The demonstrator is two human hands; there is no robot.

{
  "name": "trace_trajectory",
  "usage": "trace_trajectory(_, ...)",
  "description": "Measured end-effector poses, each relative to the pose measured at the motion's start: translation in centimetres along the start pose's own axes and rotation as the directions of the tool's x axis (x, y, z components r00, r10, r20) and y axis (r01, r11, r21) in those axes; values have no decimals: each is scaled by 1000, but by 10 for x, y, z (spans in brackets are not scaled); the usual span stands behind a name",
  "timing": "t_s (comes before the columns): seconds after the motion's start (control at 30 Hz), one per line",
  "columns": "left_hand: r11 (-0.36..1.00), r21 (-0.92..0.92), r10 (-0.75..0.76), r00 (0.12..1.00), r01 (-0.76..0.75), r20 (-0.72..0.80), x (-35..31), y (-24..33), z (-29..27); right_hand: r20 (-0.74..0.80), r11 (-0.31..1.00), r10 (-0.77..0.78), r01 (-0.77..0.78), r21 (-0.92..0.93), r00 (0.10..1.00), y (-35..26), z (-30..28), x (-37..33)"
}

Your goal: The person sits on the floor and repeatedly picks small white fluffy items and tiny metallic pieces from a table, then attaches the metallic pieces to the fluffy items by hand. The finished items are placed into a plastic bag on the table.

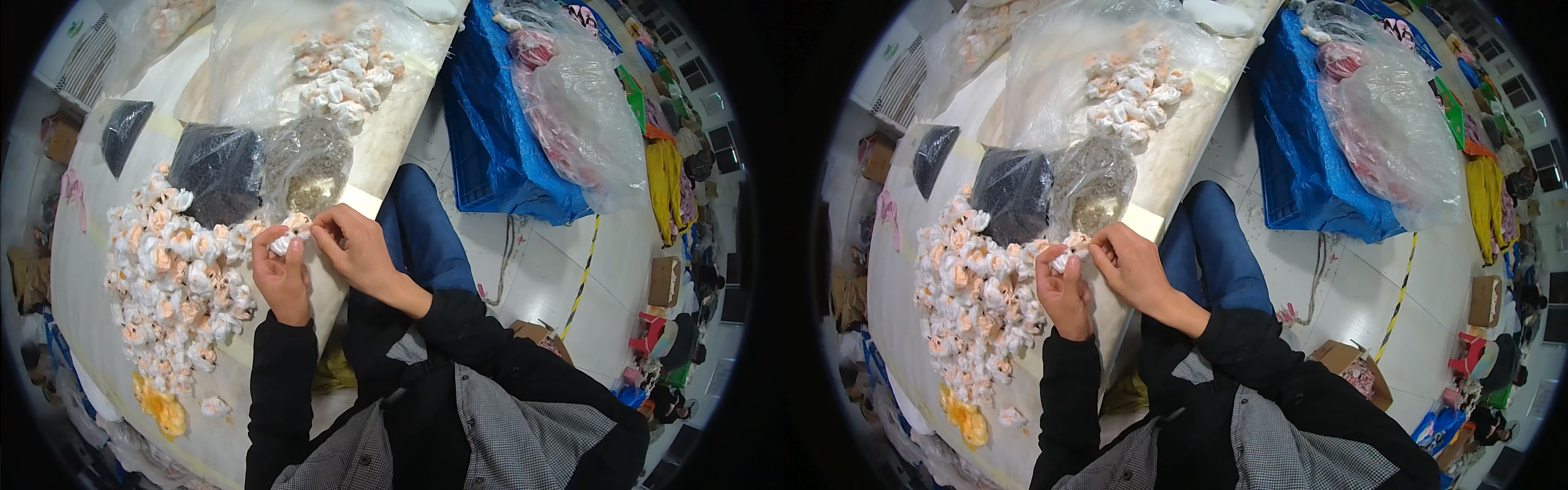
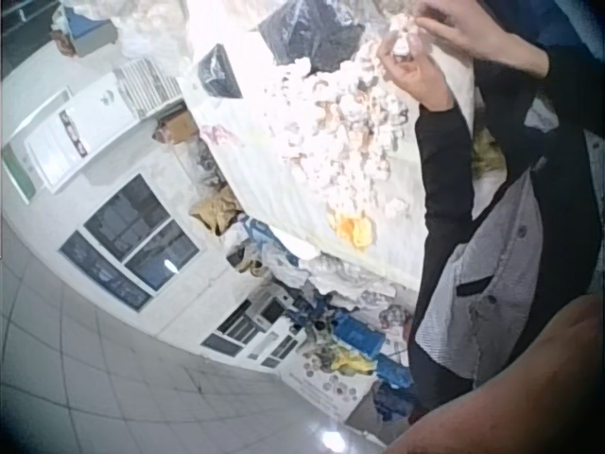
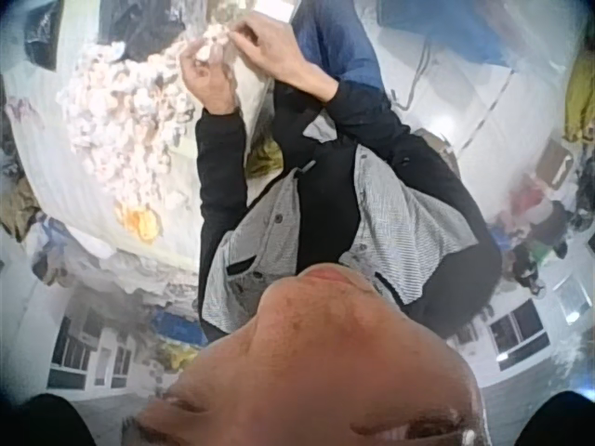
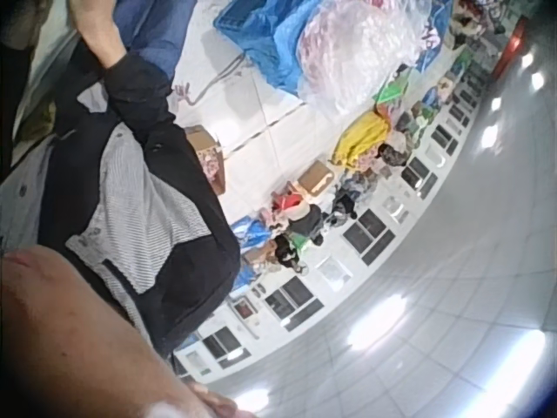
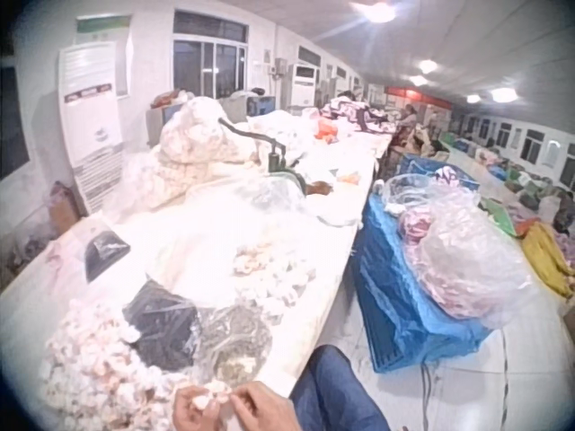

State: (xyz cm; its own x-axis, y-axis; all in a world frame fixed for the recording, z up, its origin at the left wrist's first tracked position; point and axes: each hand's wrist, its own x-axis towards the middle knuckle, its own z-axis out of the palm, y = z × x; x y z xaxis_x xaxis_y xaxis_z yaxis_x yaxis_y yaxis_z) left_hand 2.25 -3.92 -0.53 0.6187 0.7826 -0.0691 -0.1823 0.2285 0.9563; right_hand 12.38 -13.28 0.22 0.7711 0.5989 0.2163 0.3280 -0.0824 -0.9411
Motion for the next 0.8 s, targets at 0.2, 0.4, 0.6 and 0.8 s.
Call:
trace_trajectory(0.2,922,196,315,941,-335,128,31,31,-35,19,998,43,-42,-42,999,-5,-12,5)
trace_trajectory(0.4,876,432,29,917,-215,397,22,46,-29,298,988,-138,151,-21,945,-12,-16,6)
trace_trajectory(0.6,911,370,3,898,-184,440,13,13,-25,374,999,-36,26,31,927,-12,-33,10)
trace_trajectory(0.8,886,412,44,924,-212,381,12,15,-23,365,999,-4,-10,36,931,-12,-29,10)
